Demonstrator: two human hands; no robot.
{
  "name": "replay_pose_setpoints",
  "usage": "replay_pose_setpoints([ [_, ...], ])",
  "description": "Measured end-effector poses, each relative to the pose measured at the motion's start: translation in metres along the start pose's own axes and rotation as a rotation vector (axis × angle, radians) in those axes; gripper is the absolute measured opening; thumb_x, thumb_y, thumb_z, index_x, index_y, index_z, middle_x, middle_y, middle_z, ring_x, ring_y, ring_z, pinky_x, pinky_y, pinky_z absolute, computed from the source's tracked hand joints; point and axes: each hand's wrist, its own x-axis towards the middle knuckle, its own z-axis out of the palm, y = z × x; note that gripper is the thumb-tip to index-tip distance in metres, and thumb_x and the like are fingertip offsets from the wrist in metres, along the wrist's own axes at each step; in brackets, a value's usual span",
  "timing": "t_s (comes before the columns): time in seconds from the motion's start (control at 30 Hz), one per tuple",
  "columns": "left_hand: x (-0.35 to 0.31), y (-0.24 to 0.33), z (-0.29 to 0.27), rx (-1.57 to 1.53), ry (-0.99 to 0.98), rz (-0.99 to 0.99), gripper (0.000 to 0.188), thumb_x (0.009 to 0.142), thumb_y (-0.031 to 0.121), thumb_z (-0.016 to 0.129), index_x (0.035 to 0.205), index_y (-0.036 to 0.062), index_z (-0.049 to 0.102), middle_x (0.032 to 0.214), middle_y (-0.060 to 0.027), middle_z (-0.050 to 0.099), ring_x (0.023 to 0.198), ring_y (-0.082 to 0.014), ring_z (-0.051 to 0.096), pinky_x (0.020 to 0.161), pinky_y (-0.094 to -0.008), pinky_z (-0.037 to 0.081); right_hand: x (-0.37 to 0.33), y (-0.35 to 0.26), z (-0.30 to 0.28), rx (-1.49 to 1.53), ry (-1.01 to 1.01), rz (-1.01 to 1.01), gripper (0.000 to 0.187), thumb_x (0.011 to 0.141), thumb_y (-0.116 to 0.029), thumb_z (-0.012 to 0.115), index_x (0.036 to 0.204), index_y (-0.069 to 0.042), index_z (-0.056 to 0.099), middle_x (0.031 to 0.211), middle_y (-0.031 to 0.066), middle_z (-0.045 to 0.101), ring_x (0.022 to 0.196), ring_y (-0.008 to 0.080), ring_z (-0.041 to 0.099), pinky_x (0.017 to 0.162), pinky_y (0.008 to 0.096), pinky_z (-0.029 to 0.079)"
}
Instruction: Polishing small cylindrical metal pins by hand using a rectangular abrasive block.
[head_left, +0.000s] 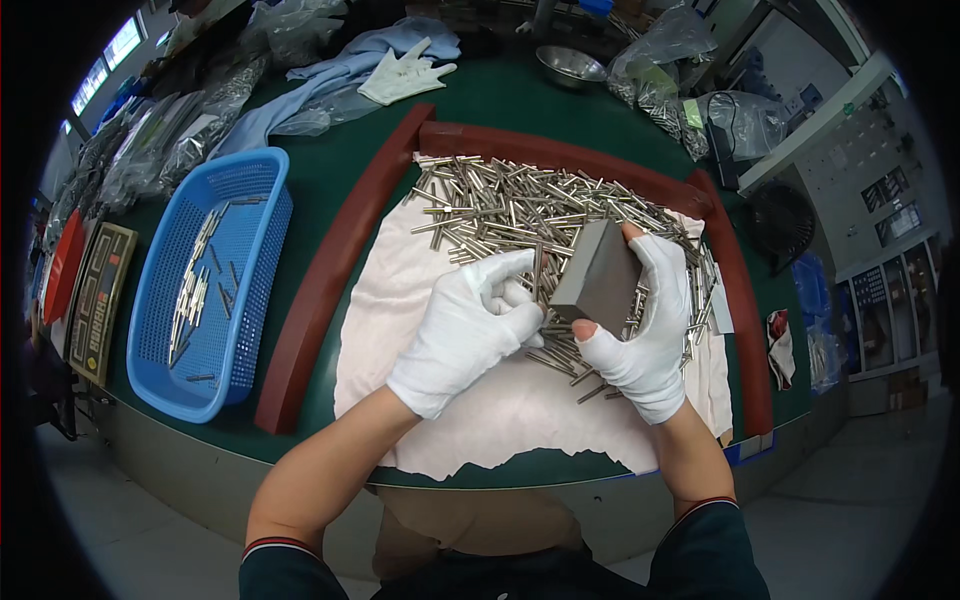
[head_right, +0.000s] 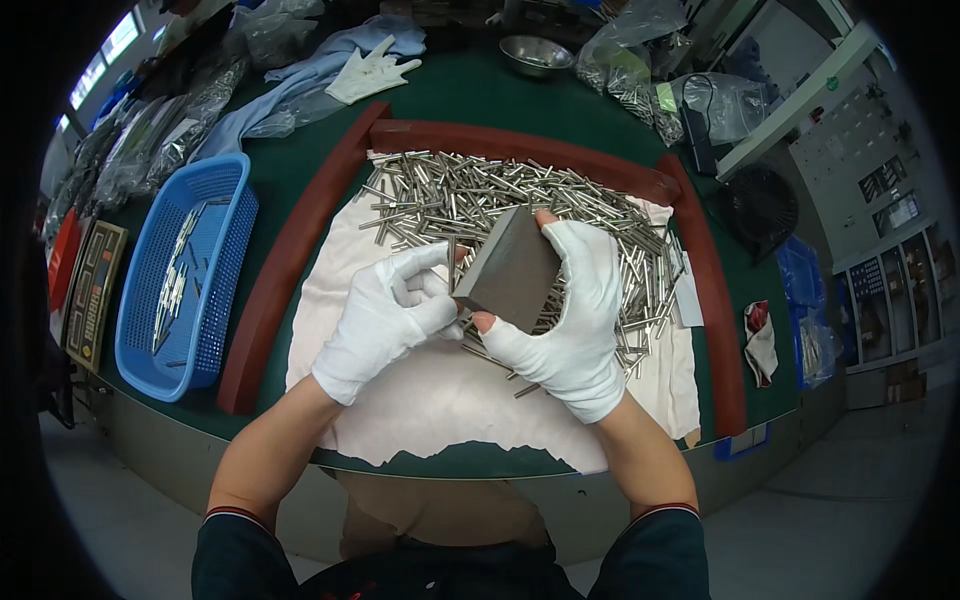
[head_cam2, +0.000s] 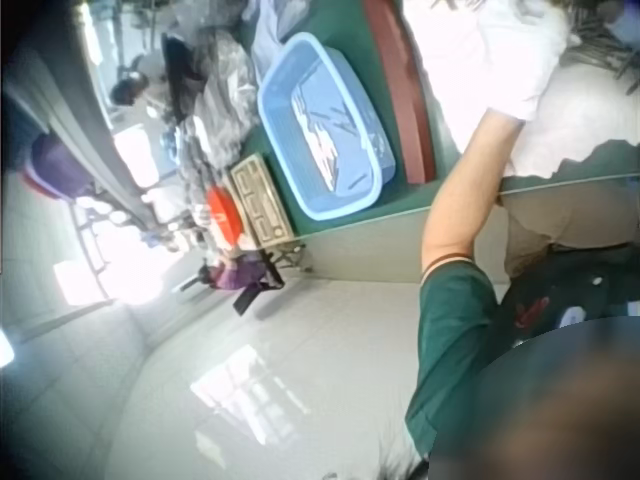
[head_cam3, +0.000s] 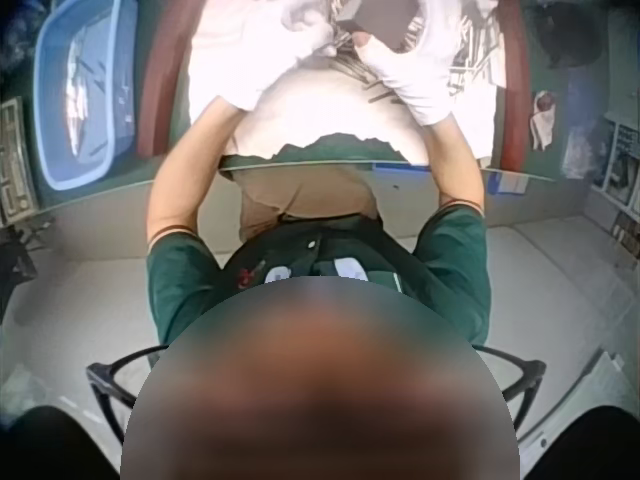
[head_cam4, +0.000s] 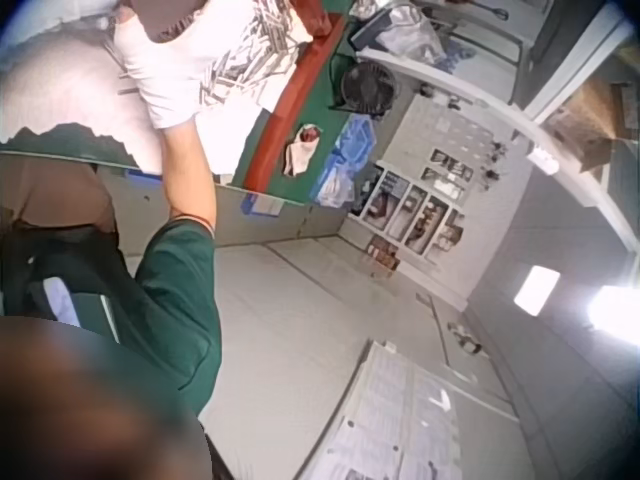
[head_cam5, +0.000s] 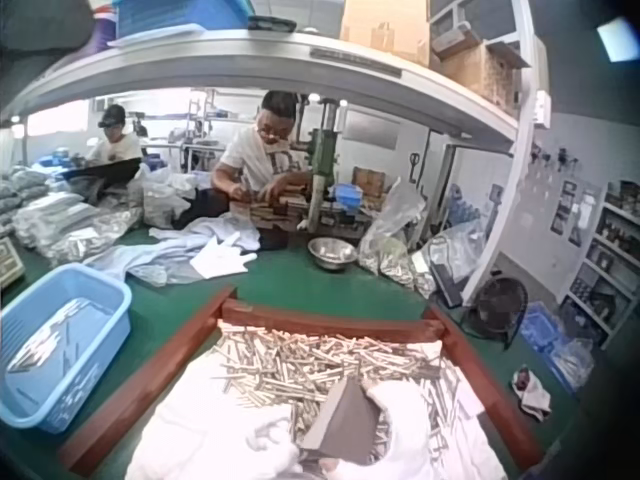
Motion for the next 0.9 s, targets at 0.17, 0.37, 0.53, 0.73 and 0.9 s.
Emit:
replay_pose_setpoints([
  [0.17,0.000,0.010,0.000,0.118,-0.048,-0.053,0.051,0.078,-0.001,0.056,0.127,-0.0102,0.044,0.075,0.0001,0.058,0.061,-0.0041,0.055,0.057,-0.0181,0.044,0.002,0.005,-0.003,-0.100,-0.026,-0.082,0.080,0.057,-0.033,0.078,0.122,0.000,0.048,0.107,0.0144,0.049,0.095,0.0288,0.049,0.084,0.0393,0.041],
  [0.37,0.000,0.003,-0.003,0.421,-0.072,0.067,0.038,0.078,0.004,0.055,0.114,-0.0070,0.058,0.066,-0.0059,0.059,0.059,-0.0060,0.054,0.056,-0.0221,0.045,0.005,0.006,-0.008,0.031,-0.112,-0.073,0.085,0.059,-0.041,0.079,0.125,0.002,0.046,0.110,0.0139,0.049,0.100,0.0272,0.050,0.089,0.0370,0.040],
  [0.53,-0.001,0.005,0.000,0.404,-0.018,0.118,0.029,0.078,0.006,0.055,0.103,-0.0055,0.064,0.066,-0.0083,0.060,0.058,-0.0059,0.054,0.055,-0.0233,0.045,0.004,0.000,-0.005,0.652,-0.218,0.384,0.093,0.063,-0.058,0.075,0.125,0.005,0.047,0.118,0.0123,0.047,0.112,0.0225,0.048,0.098,0.0339,0.036],
  [0.73,-0.002,0.003,0.000,0.283,0.139,0.145,0.021,0.078,0.006,0.055,0.094,-0.0046,0.065,0.062,-0.0085,0.060,0.055,-0.0079,0.054,0.054,-0.0240,0.045,0.005,-0.005,-0.006,0.789,-0.256,0.505,0.098,0.063,-0.062,0.074,0.125,0.008,0.044,0.120,0.0119,0.045,0.113,0.0212,0.047,0.099,0.0336,0.036],
  [0.9,-0.001,0.005,-0.003,0.535,0.085,0.254,0.015,0.077,0.006,0.056,0.084,-0.0043,0.065,0.059,-0.0125,0.058,0.052,-0.0145,0.054,0.053,-0.0269,0.044,0.002,-0.007,-0.006,0.758,-0.058,0.419,0.101,0.063,-0.064,0.074,0.126,0.008,0.043,0.123,0.0126,0.044,0.116,0.0229,0.046,0.101,0.0341,0.034],
])
